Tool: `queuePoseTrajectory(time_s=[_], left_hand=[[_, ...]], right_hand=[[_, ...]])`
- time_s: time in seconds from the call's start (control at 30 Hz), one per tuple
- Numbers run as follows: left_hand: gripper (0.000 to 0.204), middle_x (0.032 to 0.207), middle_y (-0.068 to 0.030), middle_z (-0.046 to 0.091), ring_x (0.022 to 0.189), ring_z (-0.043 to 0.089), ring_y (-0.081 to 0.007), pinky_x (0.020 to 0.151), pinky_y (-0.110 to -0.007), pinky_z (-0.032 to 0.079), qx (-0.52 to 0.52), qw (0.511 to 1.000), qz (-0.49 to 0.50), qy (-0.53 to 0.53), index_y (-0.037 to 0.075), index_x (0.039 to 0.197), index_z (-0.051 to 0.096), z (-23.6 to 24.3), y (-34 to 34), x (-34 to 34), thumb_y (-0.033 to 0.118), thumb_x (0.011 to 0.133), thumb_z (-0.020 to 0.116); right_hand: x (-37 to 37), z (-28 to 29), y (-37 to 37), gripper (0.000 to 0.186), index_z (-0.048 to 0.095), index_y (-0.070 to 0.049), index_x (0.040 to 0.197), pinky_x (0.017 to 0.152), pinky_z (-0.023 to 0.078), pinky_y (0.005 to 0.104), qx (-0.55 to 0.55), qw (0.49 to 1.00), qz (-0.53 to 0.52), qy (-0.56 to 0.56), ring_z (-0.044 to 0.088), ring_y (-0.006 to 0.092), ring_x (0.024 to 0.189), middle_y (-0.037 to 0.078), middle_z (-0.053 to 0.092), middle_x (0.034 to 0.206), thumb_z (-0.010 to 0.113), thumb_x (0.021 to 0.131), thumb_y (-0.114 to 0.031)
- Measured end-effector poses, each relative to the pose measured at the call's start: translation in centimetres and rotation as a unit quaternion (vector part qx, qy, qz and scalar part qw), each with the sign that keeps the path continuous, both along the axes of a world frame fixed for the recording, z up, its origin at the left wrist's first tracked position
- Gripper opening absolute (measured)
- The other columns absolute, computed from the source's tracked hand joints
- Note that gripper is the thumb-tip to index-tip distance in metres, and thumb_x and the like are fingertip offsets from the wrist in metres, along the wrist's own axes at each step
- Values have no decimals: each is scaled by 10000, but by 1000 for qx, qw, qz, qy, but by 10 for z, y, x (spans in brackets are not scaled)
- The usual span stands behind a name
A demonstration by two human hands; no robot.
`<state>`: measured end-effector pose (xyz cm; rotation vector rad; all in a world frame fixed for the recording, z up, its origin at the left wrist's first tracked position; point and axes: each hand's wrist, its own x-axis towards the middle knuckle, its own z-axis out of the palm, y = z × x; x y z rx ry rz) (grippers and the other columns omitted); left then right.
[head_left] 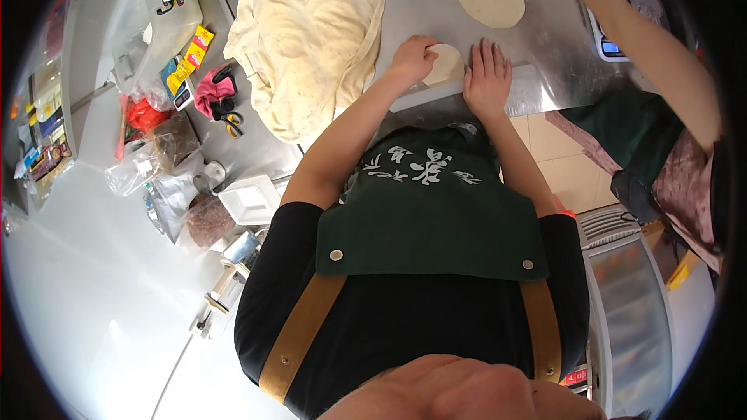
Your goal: Flatten small pieces of dough into circular wrappers using a rolling pin and place them on the table.
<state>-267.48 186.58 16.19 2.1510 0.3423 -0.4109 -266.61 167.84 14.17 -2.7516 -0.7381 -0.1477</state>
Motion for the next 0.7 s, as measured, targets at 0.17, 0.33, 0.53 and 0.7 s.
queuePoseTrajectory(time_s=[0.17,0.33,0.53,0.7], left_hand=[[245,1018,-148,580,936,552,-327,796,-397,447,70,994,-78,-6,53,995,594,6,-7,6,134,766,561],[212,981,-152,591,914,558,-327,770,-407,449,147,980,-133,-18,37,951,575,18,-9,4,121,758,553],[201,970,-152,576,920,548,-338,765,-410,447,30,991,-88,-93,35,939,571,25,-6,-13,118,756,568],[245,962,-173,574,898,547,-358,768,-411,438,117,992,-53,-6,36,979,585,8,3,-21,122,750,584]], right_hand=[[27,9,25,546,413,-55,1250,997,248,528,0,1000,-24,6,349,339,1229,157,377,1335,546,786,-310],[3,12,-11,608,399,-48,1255,1017,233,508,17,997,54,45,334,318,1240,154,350,1350,595,753,-330],[-12,23,-58,513,504,-145,1124,1022,257,471,-6,978,192,84,359,278,1221,98,416,1277,697,655,-221],[0,33,-52,364,550,-146,990,1017,267,466,27,975,187,116,399,267,1166,78,457,1162,690,657,-190]])
